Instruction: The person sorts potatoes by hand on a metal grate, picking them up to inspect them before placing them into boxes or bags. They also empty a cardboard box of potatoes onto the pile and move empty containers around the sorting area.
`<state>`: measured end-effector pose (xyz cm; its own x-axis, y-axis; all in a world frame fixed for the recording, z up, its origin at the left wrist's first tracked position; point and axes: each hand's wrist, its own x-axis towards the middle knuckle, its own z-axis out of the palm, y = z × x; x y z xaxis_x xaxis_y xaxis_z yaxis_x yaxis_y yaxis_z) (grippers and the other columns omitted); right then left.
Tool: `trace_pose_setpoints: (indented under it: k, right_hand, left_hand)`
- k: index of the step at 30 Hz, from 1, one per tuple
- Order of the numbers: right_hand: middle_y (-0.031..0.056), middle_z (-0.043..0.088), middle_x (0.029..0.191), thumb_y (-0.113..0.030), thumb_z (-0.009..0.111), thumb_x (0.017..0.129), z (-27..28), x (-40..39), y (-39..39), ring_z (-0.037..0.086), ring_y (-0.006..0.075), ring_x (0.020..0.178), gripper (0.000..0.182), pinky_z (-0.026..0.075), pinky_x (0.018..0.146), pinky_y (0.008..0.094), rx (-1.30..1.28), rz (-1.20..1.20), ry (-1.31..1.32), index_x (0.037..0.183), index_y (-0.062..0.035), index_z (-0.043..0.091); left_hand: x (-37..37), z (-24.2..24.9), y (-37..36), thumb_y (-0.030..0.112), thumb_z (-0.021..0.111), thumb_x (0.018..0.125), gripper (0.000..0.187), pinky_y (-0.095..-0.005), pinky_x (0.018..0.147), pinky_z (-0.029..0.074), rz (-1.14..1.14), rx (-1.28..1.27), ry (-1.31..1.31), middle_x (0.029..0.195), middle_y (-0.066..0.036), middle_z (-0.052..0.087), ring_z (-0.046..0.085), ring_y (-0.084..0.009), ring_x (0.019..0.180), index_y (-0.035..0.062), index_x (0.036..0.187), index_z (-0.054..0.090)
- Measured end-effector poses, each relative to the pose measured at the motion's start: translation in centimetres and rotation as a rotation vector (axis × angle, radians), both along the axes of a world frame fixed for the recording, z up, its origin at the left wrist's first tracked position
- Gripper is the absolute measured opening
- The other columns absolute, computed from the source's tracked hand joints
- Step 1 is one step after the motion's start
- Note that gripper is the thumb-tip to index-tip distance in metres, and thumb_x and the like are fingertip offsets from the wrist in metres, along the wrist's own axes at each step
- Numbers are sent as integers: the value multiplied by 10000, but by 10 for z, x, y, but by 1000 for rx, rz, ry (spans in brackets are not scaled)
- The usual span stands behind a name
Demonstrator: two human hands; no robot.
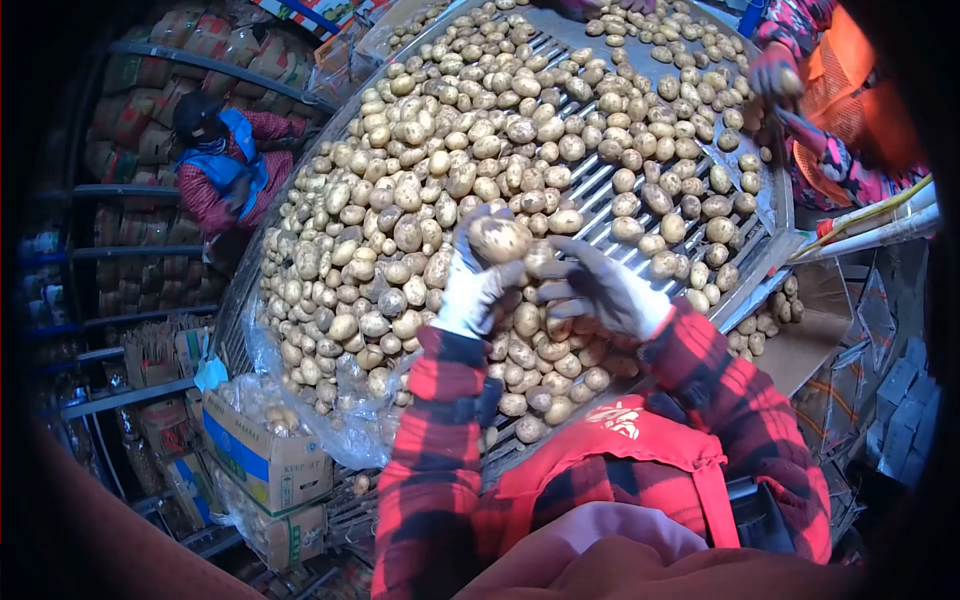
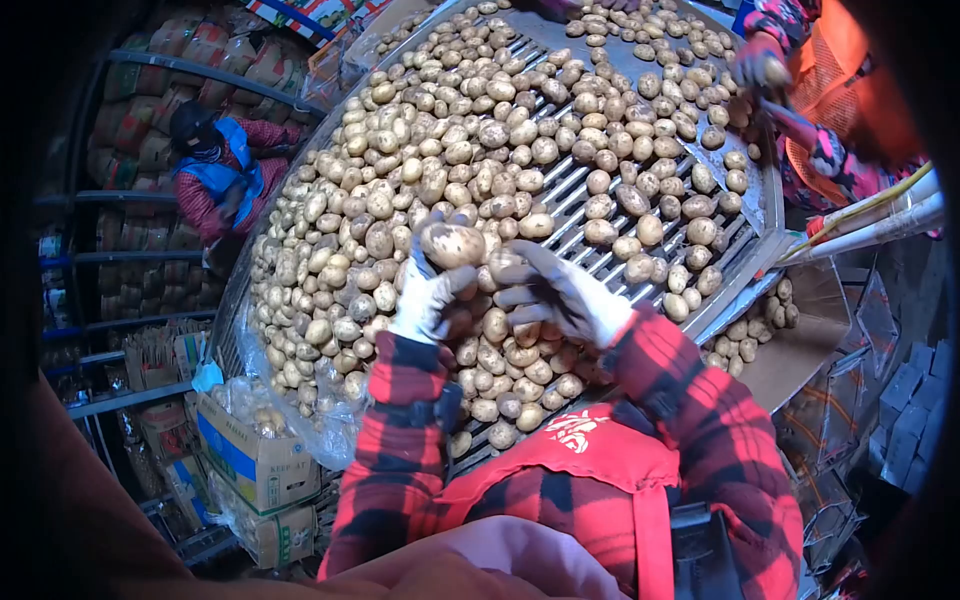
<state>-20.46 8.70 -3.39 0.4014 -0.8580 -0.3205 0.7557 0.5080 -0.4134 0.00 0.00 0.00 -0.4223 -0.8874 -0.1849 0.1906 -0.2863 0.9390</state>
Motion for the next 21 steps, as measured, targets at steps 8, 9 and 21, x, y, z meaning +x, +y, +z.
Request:
trace_pose_setpoints:
  k: [8, 9, 21]
  right_hand:
    - [50, 624, 1332, -397, 655, 1009, 36, 34, 13, 637, 186, 1168, 538, 604, 850, 328, -117, -93, -154, 1430, -105, 492]
    - [50, 624, 1332, -397, 655, 1009, 34, 36, 15, 637, 186, 1168, 538, 604, 850, 328, -112, -93, -149, 1430, -105, 492]
    - [126, 582, 1359, -39, 798, 786, 17, 31, 56, 548, 241, 1282, 735, 439, 1112, 360, -128, -379, 578, 1448, -38, 478]
  left_hand:
    - [-26, 0, 59, 712, 770, 770, 907, -362, 963, 552, 128, -180, -96, 1212, -105, 664, 647, -194, 1105, 5, 1307, 584]
    - [-30, -5, 55, 655, 749, 840, 807, -349, 927, 564, 141, -180, -75, 1177, -106, 673, 650, -185, 1079, -13, 1271, 610]
    - [-42, -74, 55, 345, 528, 1023, 400, -424, 945, 561, 465, 354, 373, 1123, -159, 683, 662, -256, 1031, 8, 1221, 613]
